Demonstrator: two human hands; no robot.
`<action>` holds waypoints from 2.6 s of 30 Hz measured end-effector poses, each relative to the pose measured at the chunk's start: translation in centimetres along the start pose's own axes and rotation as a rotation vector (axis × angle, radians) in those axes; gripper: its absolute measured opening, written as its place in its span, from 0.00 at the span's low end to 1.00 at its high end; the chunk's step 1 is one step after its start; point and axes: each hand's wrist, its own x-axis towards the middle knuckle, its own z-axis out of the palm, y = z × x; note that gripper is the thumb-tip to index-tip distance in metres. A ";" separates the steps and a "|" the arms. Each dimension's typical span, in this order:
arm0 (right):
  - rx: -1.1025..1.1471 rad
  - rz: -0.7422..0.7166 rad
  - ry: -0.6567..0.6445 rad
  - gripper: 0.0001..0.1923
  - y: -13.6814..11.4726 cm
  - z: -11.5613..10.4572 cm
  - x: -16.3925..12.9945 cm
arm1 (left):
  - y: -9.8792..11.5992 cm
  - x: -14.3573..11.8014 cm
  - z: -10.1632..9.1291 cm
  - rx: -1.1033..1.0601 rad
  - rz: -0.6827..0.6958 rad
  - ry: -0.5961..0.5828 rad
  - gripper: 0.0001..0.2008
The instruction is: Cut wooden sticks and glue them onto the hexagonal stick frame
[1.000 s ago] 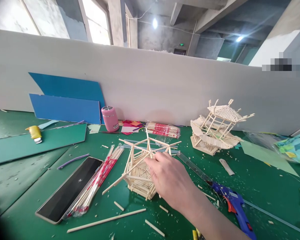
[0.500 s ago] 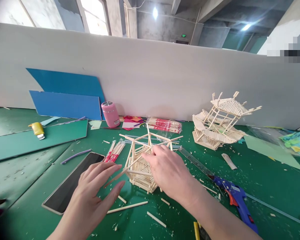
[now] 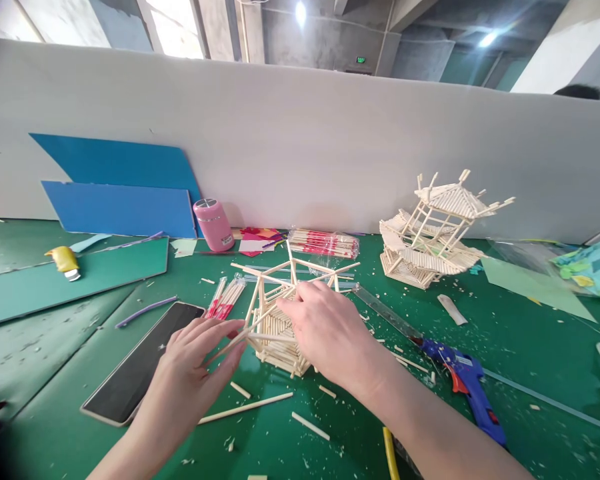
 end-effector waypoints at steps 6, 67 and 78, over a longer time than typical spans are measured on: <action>0.000 -0.003 0.007 0.14 0.2 0.1 0.0 | -0.1 0.1 0.4 -0.017 -0.056 0.021 0.07; 0.031 0.007 0.004 0.12 -0.1 0.2 0.0 | 0.0 1.0 -0.4 -0.100 0.124 -0.056 0.09; 0.070 0.015 -0.005 0.11 -0.2 0.1 0.3 | -0.1 1.2 -0.7 -0.274 -0.137 -0.092 0.13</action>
